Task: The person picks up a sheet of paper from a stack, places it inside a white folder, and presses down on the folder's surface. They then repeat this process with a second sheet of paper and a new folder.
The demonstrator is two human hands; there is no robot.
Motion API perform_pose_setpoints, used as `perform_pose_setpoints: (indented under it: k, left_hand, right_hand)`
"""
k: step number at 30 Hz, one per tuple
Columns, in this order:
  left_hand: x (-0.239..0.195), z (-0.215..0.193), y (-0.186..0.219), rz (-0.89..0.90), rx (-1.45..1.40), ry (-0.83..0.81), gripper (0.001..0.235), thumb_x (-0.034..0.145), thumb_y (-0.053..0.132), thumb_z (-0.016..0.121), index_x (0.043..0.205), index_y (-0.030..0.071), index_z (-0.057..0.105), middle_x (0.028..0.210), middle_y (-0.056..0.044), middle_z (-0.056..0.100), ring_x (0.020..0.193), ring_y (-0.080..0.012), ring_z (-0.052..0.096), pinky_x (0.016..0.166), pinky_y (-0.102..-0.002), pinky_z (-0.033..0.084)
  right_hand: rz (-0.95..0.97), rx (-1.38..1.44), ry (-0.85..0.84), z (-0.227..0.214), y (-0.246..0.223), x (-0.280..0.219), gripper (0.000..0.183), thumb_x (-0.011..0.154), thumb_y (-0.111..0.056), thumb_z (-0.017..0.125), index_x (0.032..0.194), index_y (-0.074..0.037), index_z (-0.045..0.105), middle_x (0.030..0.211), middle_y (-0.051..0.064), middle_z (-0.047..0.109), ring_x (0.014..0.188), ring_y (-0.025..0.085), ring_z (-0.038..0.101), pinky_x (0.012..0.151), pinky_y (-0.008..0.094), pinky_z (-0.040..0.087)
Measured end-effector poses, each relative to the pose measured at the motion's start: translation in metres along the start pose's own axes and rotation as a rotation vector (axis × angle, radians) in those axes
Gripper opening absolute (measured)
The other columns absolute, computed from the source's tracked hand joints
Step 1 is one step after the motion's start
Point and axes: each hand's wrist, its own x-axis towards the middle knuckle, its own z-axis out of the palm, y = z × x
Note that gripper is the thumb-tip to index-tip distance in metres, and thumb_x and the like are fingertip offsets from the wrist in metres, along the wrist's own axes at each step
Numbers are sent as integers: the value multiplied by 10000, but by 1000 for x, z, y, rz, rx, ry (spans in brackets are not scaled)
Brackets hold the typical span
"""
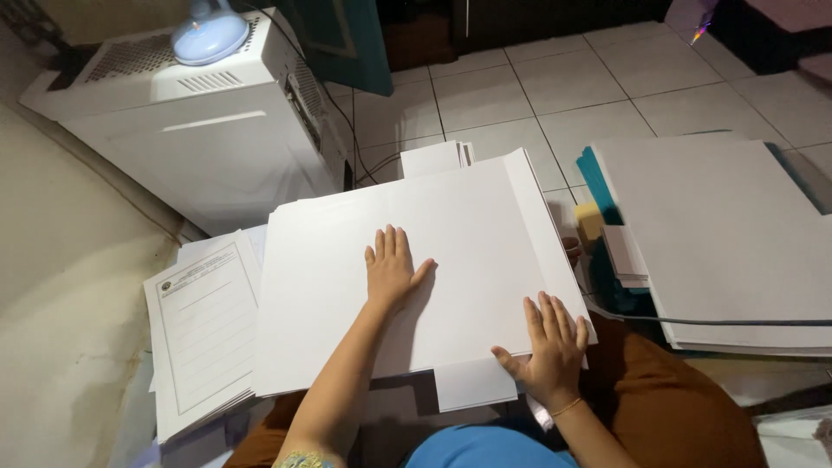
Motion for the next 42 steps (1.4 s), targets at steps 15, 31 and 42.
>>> perform_pose_setpoints:
  k: [15,31,42]
  left_hand:
    - [164,55,86,-86,-47,-30,953,927,644,458,1580,-4,209,1652,-274,132,1513,-510,-35,1178,-637,43]
    - [102,28,-6,-179,10,50,881,957,622,413,1554,-14,287,1640,-214,253,1543,-351,128,1196,-594,104]
    - [-90,-61,75,-177,-161,-114,880,993,597,398,1552,-73,287,1627,-304,255,1545,-421,159,1202,-605,75]
  right_hand:
    - [88,15,-76,15,6,-2,985,774,-855,406,1401,-108,547,1515,165,494,1441,346,408,1139,648,201]
    - [58,52,-30,8,2,-1,959,812,-833,338,1399,-108,560,1510,162,509,1448,354,397,1170,645,168]
    - [35,-10,-70,14,12,-10,982,793,-890,364,1463,-187,510,1530,123,474,1444,294,391,1173,566,102]
